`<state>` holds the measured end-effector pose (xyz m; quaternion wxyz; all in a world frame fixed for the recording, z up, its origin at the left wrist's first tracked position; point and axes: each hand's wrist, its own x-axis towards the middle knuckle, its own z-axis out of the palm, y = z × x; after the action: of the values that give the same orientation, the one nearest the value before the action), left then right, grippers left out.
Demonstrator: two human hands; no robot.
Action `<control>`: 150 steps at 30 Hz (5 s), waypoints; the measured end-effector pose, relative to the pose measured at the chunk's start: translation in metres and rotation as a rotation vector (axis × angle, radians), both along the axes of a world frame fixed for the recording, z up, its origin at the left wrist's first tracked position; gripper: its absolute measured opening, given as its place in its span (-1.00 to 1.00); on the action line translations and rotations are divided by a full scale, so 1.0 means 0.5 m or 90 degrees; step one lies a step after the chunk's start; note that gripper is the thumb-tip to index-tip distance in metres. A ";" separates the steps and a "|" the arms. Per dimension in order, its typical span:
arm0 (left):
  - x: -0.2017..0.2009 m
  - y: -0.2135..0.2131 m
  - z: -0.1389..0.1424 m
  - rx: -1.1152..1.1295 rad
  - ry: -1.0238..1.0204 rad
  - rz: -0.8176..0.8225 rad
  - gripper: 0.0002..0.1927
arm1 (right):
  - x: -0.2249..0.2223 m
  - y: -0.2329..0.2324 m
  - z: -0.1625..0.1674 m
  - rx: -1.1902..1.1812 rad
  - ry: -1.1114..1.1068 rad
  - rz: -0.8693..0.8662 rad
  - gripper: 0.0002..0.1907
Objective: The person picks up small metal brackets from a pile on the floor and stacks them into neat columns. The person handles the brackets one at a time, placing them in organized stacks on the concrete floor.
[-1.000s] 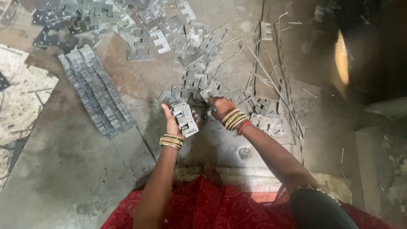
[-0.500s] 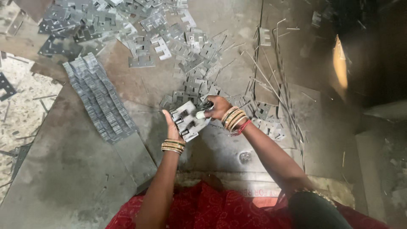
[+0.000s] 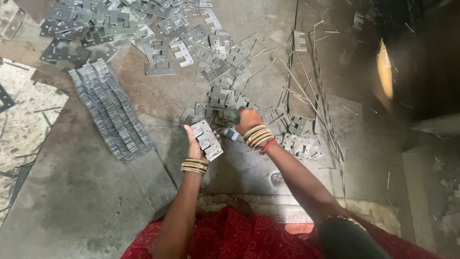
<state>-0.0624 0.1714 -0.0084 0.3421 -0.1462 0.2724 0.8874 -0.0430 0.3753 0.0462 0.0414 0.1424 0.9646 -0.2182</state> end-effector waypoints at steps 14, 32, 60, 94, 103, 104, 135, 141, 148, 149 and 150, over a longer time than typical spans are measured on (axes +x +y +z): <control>-0.004 -0.020 0.007 -0.036 0.002 0.046 -0.09 | -0.088 0.016 0.012 0.168 -0.037 0.060 -0.58; -0.014 -0.040 -0.007 0.006 -0.019 0.051 -0.25 | -0.145 -0.063 0.047 0.034 0.002 -0.062 -0.46; -0.043 -0.093 -0.015 0.042 0.015 -0.009 -0.36 | -0.165 -0.129 -0.008 0.143 0.049 0.107 -0.55; -0.013 -0.007 0.003 0.034 -0.024 -0.019 -0.69 | -0.013 0.203 0.073 0.177 0.026 0.260 -0.73; 0.003 -0.013 -0.018 0.040 0.020 -0.011 -0.52 | -0.071 0.050 0.073 0.078 0.070 0.059 -0.48; 0.002 -0.015 -0.015 0.043 0.027 -0.017 -0.50 | -0.081 0.034 0.063 0.087 0.037 0.008 -0.49; -0.031 -0.062 -0.025 0.099 0.017 0.080 -0.31 | -0.034 -0.043 -0.023 0.130 0.028 0.182 -0.60; -0.030 -0.066 -0.041 0.085 -0.009 0.079 -0.37 | -0.088 -0.049 0.055 -0.245 0.083 0.192 -0.59; -0.035 -0.082 -0.021 0.116 0.007 0.096 -0.28 | -0.196 -0.009 0.024 0.223 0.097 0.230 -0.34; -0.037 -0.083 -0.017 0.125 -0.003 0.101 -0.29 | -0.204 -0.009 0.025 0.228 0.058 0.233 -0.33; -0.038 -0.084 -0.014 0.135 -0.014 0.107 -0.29 | -0.212 -0.009 0.027 0.233 0.019 0.237 -0.33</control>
<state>-0.0813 0.1293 -0.0155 0.2832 -0.1408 0.1602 0.9350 -0.1491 0.3710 0.0596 0.0405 -0.0355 0.9981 -0.0310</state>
